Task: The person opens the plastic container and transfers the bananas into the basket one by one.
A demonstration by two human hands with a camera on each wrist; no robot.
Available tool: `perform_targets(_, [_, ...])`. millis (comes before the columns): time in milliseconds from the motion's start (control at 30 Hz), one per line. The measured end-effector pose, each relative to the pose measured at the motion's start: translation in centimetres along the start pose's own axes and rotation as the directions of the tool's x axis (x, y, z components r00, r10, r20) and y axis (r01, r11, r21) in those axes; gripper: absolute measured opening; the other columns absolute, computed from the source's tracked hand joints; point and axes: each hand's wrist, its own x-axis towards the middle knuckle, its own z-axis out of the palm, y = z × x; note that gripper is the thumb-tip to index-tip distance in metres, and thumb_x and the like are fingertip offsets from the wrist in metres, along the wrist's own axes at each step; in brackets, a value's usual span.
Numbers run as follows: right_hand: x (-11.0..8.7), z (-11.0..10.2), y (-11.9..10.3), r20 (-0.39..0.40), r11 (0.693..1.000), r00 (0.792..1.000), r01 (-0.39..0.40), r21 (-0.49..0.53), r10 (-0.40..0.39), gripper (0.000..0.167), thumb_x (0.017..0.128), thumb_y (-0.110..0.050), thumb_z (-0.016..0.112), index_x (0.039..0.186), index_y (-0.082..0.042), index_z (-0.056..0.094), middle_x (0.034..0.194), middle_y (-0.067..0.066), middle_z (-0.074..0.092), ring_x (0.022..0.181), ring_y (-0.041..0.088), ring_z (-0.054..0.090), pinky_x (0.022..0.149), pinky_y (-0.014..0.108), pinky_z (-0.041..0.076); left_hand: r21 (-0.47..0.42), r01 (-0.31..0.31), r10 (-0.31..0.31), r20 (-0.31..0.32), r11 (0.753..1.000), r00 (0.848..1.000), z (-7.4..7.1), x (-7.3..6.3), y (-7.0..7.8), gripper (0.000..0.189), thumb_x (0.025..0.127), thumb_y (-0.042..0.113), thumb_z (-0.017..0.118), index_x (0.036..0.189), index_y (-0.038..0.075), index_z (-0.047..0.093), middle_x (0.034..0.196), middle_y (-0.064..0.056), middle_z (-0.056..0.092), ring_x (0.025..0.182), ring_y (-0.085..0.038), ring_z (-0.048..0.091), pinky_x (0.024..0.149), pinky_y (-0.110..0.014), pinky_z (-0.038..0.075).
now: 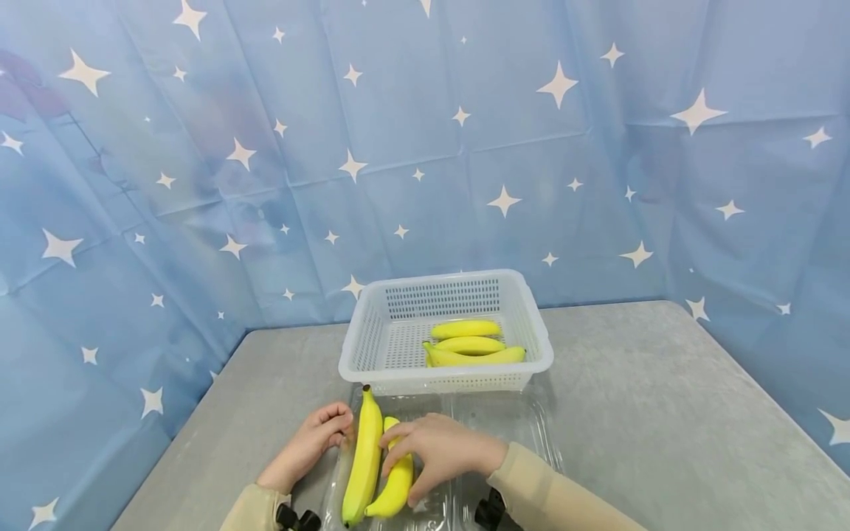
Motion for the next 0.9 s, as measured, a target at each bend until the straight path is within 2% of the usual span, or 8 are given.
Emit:
perform_targets(167, [0.16, -0.16, 0.11, -0.031, 1.0, 0.999, 0.029, -0.01, -0.03, 0.044, 0.073, -0.036, 0.083, 0.114, -0.028, 0.069, 0.136, -0.001, 0.055, 0.118, 0.01, 0.054, 0.09, 0.024, 0.046, -0.002, -0.005, 0.005, 0.003, 1.0, 1.0, -0.12, 0.21, 0.14, 0.018, 0.097, 0.017, 0.058, 0.091, 0.001, 0.057, 0.078, -0.004, 0.057, 0.067, -0.012, 0.054, 0.063, -0.025, 0.051])
perform_targets(300, [0.16, -0.27, 0.01, -0.035, 1.0, 0.999, 0.026, 0.002, -0.026, 0.045, 0.073, -0.033, 0.084, 0.115, -0.027, 0.069, 0.136, -0.001, 0.055, 0.119, 0.012, 0.054, 0.092, 0.025, 0.045, 0.001, -0.008, 0.008, 0.008, 1.0, 1.0, -0.17, 0.25, 0.24, 0.02, 0.097, 0.018, 0.058, 0.092, -0.001, 0.057, 0.079, -0.005, 0.057, 0.068, -0.012, 0.054, 0.063, -0.025, 0.051])
perform_targets(500, [0.08, -0.35, -0.19, -0.029, 0.999, 0.999, 0.019, 0.051, -0.017, 0.045, 0.074, -0.028, 0.084, 0.116, -0.024, 0.069, 0.138, 0.001, 0.053, 0.124, 0.016, 0.051, 0.097, 0.028, 0.044, 0.006, 0.006, -0.006, 0.002, 1.0, 1.0, -0.13, 0.12, 0.18, 0.023, 0.097, 0.019, 0.059, 0.092, -0.003, 0.056, 0.078, -0.004, 0.057, 0.066, -0.012, 0.054, 0.062, -0.025, 0.05])
perform_targets(900, [-0.23, -0.51, -0.54, -0.018, 0.99, 1.0, -0.009, 0.142, 0.011, 0.044, 0.075, -0.023, 0.083, 0.117, -0.02, 0.069, 0.142, 0.002, 0.049, 0.128, 0.019, 0.047, 0.101, 0.031, 0.041, 0.004, 0.02, -0.02, -0.01, 1.0, 1.0, 0.02, -0.09, 0.09, 0.019, 0.097, 0.019, 0.059, 0.091, 0.001, 0.057, 0.078, -0.004, 0.057, 0.065, -0.012, 0.054, 0.063, -0.027, 0.05])
